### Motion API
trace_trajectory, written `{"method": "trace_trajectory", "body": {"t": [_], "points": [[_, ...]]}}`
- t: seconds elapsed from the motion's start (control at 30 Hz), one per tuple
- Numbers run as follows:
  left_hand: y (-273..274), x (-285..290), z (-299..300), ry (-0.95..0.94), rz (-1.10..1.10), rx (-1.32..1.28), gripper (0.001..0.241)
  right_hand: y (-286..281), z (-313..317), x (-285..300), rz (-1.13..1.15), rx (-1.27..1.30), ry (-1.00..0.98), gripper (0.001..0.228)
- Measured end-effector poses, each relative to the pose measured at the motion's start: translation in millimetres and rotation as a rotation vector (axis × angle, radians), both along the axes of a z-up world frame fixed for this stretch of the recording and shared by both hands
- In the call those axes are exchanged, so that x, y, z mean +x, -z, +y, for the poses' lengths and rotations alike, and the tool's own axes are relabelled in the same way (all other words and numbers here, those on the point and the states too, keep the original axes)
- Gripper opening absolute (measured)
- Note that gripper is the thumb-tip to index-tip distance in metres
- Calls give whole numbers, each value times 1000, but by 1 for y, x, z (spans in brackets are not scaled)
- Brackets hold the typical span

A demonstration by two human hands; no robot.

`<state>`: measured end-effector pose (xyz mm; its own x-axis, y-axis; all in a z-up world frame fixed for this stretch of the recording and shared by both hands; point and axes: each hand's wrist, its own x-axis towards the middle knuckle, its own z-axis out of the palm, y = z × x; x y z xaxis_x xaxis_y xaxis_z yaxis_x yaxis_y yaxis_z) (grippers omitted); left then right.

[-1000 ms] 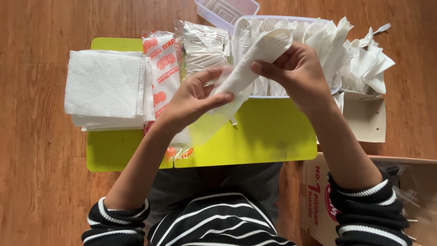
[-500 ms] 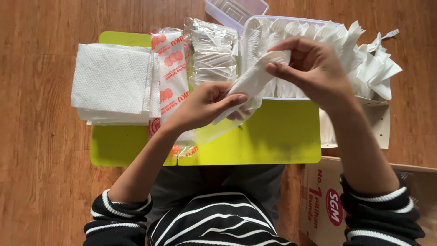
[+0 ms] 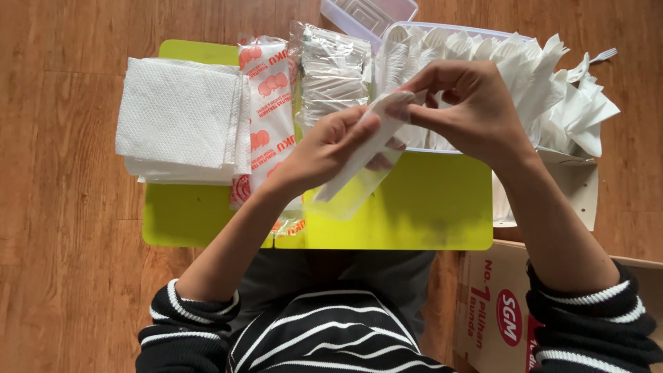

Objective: The person is wrapping plastic spoons in white napkins and then inserting the wrapped spoons into individual plastic sleeves, eventually placing them into a box.

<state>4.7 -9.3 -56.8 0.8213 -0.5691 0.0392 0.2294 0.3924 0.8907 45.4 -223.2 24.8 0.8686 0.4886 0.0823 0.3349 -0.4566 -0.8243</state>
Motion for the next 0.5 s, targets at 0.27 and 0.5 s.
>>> {"method": "trace_trajectory", "body": {"t": [0.27, 0.5], "points": [[9, -6, 12, 93, -56, -39, 61, 1, 3, 7, 3, -16, 2, 15], [26, -6, 9, 47, -63, -89, 45, 0, 11, 5, -42, -102, -70, 23]]}}
